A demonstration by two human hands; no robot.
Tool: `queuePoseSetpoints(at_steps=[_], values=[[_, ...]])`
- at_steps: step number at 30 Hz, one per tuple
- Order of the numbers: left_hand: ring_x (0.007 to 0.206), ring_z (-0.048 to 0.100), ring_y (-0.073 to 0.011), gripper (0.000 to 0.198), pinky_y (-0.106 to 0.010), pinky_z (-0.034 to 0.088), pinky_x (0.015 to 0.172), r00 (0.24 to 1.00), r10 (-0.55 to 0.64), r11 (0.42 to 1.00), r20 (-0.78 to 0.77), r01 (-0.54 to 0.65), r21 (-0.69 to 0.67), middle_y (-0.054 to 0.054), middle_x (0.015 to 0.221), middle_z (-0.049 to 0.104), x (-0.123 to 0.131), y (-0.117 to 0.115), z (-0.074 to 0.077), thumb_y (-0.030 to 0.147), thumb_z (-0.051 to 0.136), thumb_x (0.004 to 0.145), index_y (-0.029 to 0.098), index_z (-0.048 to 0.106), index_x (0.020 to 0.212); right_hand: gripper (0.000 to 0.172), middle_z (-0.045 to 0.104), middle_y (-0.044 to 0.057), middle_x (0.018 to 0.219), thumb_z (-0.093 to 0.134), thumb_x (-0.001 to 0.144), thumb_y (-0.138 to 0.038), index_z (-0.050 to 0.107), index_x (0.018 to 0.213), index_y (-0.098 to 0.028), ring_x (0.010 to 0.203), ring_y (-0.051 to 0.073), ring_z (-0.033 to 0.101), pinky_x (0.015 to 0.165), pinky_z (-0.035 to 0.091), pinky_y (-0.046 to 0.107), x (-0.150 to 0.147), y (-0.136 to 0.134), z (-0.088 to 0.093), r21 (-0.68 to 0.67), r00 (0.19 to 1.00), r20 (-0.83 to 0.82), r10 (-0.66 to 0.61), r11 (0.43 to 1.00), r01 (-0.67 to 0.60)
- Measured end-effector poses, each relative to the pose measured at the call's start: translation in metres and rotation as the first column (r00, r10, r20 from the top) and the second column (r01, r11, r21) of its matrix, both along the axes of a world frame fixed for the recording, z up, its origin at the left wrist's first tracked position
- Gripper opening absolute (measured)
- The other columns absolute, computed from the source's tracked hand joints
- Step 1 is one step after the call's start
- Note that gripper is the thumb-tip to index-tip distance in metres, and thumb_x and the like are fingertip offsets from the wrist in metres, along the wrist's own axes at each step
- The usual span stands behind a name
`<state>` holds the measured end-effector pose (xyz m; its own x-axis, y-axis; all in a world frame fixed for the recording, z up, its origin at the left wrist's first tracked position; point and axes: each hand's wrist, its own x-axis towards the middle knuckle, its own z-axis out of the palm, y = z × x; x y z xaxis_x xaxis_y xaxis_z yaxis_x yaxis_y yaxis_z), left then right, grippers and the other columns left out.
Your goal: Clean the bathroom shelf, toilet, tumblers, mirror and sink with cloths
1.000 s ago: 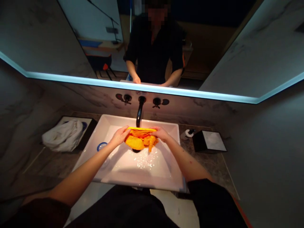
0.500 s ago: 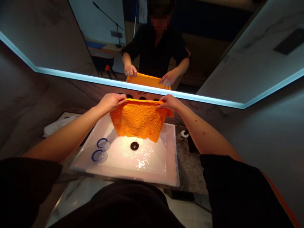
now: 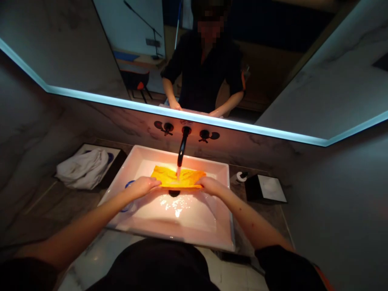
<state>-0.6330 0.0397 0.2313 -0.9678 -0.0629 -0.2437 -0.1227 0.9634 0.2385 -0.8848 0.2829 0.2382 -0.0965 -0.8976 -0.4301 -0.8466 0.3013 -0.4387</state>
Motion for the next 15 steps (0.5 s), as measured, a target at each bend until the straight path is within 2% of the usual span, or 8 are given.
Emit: queuePoseSetpoints(at_steps=[3, 6, 9, 12, 14, 15], values=[[0.09, 0.073, -0.0283, 0.032, -0.031, 0.044, 0.072, 0.986, -0.043, 0.996, 0.163, 0.031, 0.079, -0.011, 0.097, 0.078, 0.028, 0.028, -0.05, 0.035, 0.05, 0.104, 0.021, 0.079, 0.101, 0.027, 0.079, 0.01, 0.109, 0.064, 0.089, -0.015, 0.082, 0.107, -0.021, 0.099, 0.024, 0.07, 0.085, 0.049, 0.028, 0.036, 0.026, -0.054, 0.054, 0.999, 0.043, 0.026, 0.998, -0.028], [0.095, 0.074, -0.0303, 0.031, -0.033, 0.048, 0.076, 0.961, -0.075, 0.99, 0.268, 0.04, 0.132, -0.012, 0.102, 0.079, 0.052, 0.05, -0.079, 0.025, 0.048, 0.102, 0.021, 0.078, 0.103, 0.029, 0.078, 0.01, 0.113, 0.063, 0.09, -0.017, 0.081, 0.112, -0.022, 0.105, 0.023, 0.07, 0.09, 0.05, 0.029, 0.064, 0.049, -0.087, 0.087, 0.993, 0.114, 0.032, 0.995, -0.042], [0.097, 0.075, -0.0322, 0.032, -0.035, 0.051, 0.079, 0.948, -0.054, 0.978, 0.314, -0.013, 0.206, -0.013, 0.101, 0.079, 0.067, 0.062, -0.09, 0.022, 0.045, 0.101, 0.02, 0.077, 0.104, 0.027, 0.078, 0.01, 0.114, 0.062, 0.093, -0.021, 0.082, 0.111, -0.023, 0.109, 0.025, 0.07, 0.095, 0.05, 0.032, 0.081, 0.066, -0.105, 0.109, 0.987, 0.157, -0.025, 0.994, 0.008], [0.095, 0.075, -0.034, 0.032, -0.037, 0.052, 0.083, 0.949, 0.031, 0.945, 0.314, -0.13, 0.299, -0.014, 0.097, 0.078, 0.071, 0.063, -0.091, 0.025, 0.046, 0.099, 0.021, 0.078, 0.098, 0.029, 0.078, 0.01, 0.119, 0.059, 0.096, -0.025, 0.081, 0.114, -0.024, 0.114, 0.028, 0.07, 0.099, 0.051, 0.037, 0.085, 0.075, -0.114, 0.11, 0.956, 0.253, -0.146, 0.987, 0.121], [0.097, 0.074, -0.0357, 0.031, -0.04, 0.052, 0.087, 0.947, 0.168, 0.884, 0.275, -0.268, 0.383, -0.014, 0.098, 0.079, 0.067, 0.06, -0.091, 0.033, 0.049, 0.098, 0.023, 0.078, 0.094, 0.032, 0.078, 0.01, 0.124, 0.056, 0.097, -0.028, 0.08, 0.118, -0.023, 0.115, 0.03, 0.07, 0.101, 0.052, 0.04, 0.08, 0.071, -0.116, 0.112, 0.922, 0.315, -0.224, 0.974, 0.198], [0.099, 0.073, -0.0361, 0.03, -0.042, 0.051, 0.09, 0.934, 0.257, 0.827, 0.247, -0.344, 0.444, -0.013, 0.101, 0.079, 0.063, 0.057, -0.091, 0.038, 0.051, 0.097, 0.025, 0.078, 0.094, 0.034, 0.077, 0.011, 0.124, 0.054, 0.098, -0.029, 0.08, 0.119, -0.022, 0.115, 0.031, 0.071, 0.101, 0.052, 0.041, 0.076, 0.065, -0.116, 0.11, 0.907, 0.33, -0.263, 0.965, 0.239]])
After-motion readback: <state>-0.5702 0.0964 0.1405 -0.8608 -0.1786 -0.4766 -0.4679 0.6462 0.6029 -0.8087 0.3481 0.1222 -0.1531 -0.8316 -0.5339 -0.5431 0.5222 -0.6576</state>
